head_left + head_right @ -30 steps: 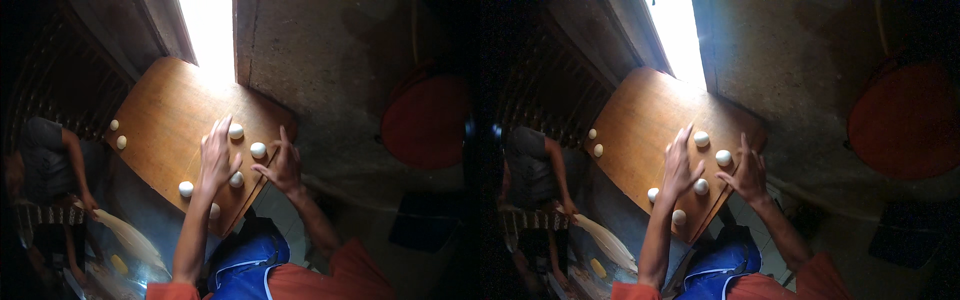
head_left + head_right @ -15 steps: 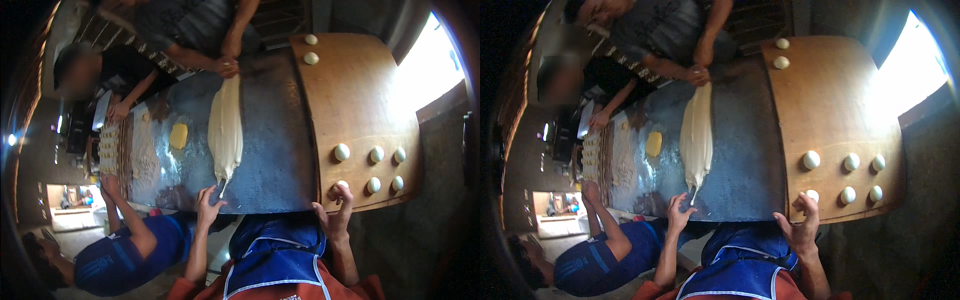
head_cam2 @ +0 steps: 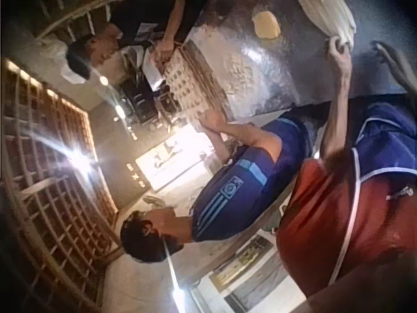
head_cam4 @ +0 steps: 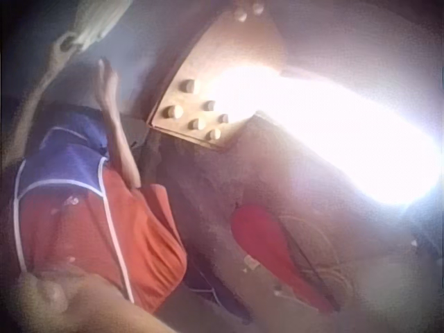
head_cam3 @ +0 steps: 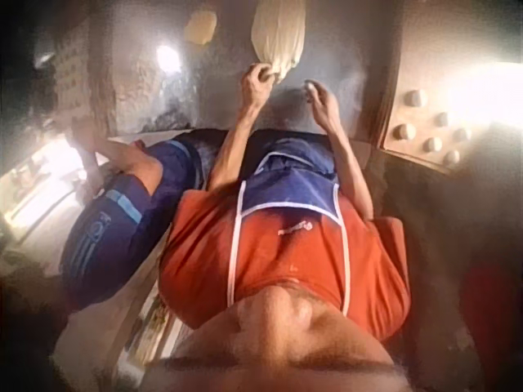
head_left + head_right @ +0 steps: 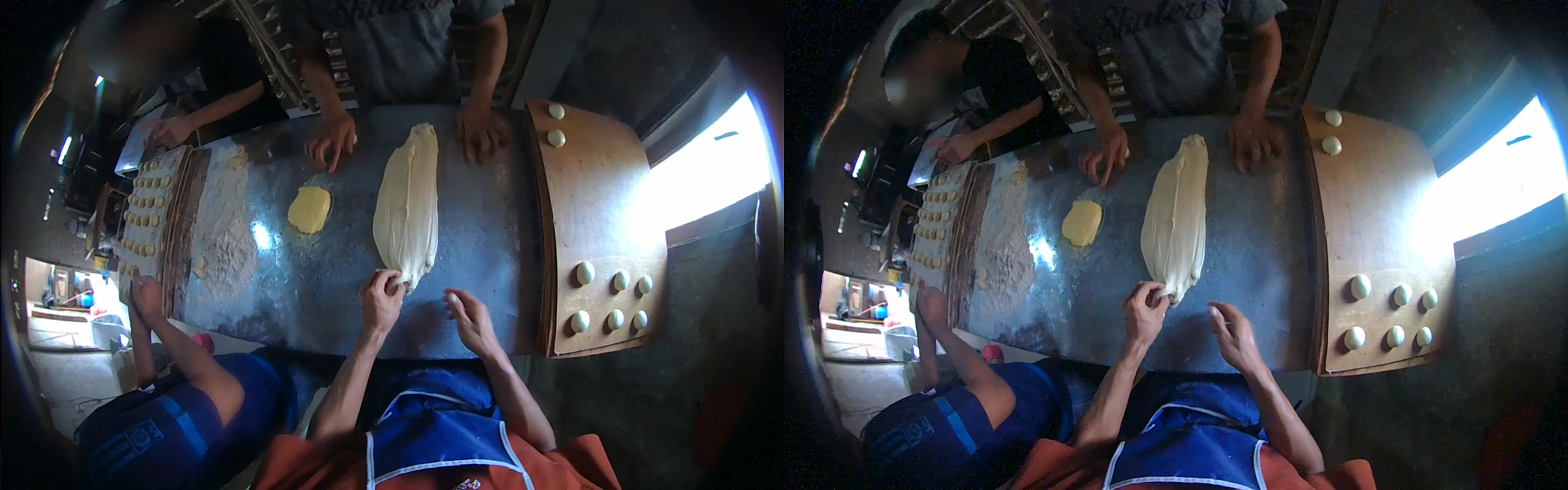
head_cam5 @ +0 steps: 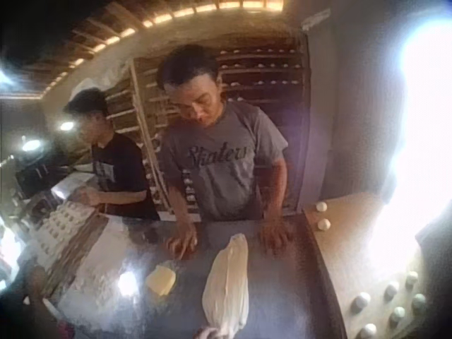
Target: The person rolls small pieces of dough into balls and places them on a wooden board. They repeatedly pick up dough, roll it between their hands, and arrange the finished balls in rows on the board.
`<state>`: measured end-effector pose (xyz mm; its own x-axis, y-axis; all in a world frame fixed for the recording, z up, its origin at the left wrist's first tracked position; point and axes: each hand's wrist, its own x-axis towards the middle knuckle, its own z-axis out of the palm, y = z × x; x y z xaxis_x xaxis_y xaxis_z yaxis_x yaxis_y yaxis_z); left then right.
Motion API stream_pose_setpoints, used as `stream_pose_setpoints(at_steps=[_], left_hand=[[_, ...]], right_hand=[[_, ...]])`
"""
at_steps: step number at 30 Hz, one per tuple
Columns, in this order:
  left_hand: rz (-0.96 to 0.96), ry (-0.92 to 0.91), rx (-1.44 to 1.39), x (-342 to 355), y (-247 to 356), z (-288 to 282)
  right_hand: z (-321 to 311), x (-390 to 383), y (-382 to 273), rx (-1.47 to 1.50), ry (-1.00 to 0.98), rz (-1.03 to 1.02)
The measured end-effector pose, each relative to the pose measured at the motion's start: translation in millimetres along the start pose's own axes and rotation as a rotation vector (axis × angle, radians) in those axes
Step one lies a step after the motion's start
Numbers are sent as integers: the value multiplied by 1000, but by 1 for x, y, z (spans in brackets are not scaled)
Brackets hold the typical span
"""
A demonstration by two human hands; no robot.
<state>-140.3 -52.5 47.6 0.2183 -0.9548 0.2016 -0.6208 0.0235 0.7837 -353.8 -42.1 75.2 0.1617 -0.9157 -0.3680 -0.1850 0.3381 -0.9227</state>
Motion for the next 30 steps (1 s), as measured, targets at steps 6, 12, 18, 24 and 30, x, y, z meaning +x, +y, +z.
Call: stream_pose_setpoints(at_steps=[6, 12, 18, 24, 30], left_hand=[[205, -203, -23, -26, 66, -45], [-785, -442, -780, -14, -11, -42], [-1295, -651, -1485, 44, 9, 23], [-1214, -638, -1354, 22, 8, 33], [-563, -551, -686, -16, -28, 16]], right_hand=[[70, 88, -5, 543, -317, 357], [74, 71, 8, 0, -108, 155], [66, -9, -40, -605, -54, -79], [7, -62, -80, 32, -715, -381], [41, 65, -103, -111, -445, -614]])
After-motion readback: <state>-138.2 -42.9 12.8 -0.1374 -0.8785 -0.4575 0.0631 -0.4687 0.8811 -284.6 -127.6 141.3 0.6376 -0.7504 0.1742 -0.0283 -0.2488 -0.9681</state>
